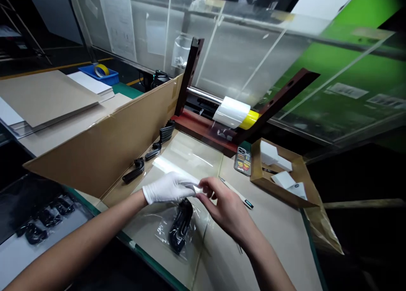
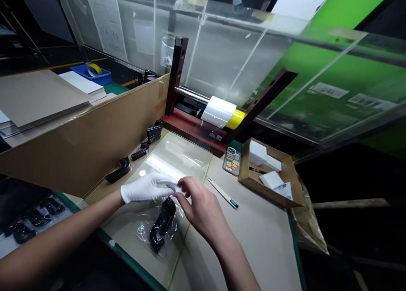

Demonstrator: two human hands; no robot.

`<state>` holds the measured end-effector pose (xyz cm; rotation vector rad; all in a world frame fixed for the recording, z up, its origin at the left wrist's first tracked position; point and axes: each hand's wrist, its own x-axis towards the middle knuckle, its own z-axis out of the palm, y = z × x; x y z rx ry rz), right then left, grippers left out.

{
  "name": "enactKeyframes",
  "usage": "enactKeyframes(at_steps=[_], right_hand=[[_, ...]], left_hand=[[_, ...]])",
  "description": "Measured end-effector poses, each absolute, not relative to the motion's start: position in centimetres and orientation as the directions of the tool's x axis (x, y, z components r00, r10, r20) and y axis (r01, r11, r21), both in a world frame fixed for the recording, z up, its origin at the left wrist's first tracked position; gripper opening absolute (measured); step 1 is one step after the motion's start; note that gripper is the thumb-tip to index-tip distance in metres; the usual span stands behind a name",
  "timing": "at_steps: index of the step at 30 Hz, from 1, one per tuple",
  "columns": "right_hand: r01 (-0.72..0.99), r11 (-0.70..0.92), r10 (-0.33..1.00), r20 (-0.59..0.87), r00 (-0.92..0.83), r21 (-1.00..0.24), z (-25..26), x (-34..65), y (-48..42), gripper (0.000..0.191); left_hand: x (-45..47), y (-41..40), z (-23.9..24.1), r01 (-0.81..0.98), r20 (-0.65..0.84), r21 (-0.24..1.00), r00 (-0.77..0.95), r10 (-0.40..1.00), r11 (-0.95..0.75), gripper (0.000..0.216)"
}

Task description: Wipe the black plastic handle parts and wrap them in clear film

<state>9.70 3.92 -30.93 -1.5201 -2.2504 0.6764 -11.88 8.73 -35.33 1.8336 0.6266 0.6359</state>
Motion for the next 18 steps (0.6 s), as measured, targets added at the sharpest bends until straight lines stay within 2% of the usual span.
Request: enactKeyframes(at_steps=[4, 7, 10, 14, 16, 18], right_hand=[[0.728, 0.364, 0.891, -0.010, -0.453, -0.581, -32.6, 8.9, -1.5, 0.024], [0.760, 0.397, 0.891, 0.017, -0.454, -0.514, -36.2, 7.8, -5.7, 0.040], [0.804, 0.422, 0.902, 0.106, -0.419, -0.419, -40.6, 6.7, -9.4, 0.046], [0.889, 0.346, 0.928, 0.245, -0.279, -0.299, -44.6, 5.4, -13.3, 0.069], [0.927, 0.267, 0.943, 0.269, -0.195, -0.263, -45.3, 4.6, -14.6, 0.075], [0.940, 0.224, 0.947, 0.285, -0.147, -0.258, -45.3, 3.7, -15.3, 0.070]], left_hand=[[-13.7, 6.0, -35.8, 0.094, 0.207, 0.876, 0.813, 0.544, -0.473, 0.023], [-15.4, 4.1, -36.3, 0.103, 0.251, 0.754, 0.867, 0.430, -0.648, 0.026], [-17.1, 1.5, -36.7, 0.166, 0.205, 0.681, 0.892, 0.402, -0.713, 0.031], [-18.8, -2.8, -36.6, 0.369, 0.029, 0.590, 0.879, 0.476, -0.718, 0.043], [-18.3, -4.3, -36.5, 0.483, -0.035, 0.564, 0.825, 0.564, -0.670, 0.033], [-16.2, -4.7, -36.5, 0.586, -0.030, 0.551, 0.726, 0.687, -0.595, 0.019]])
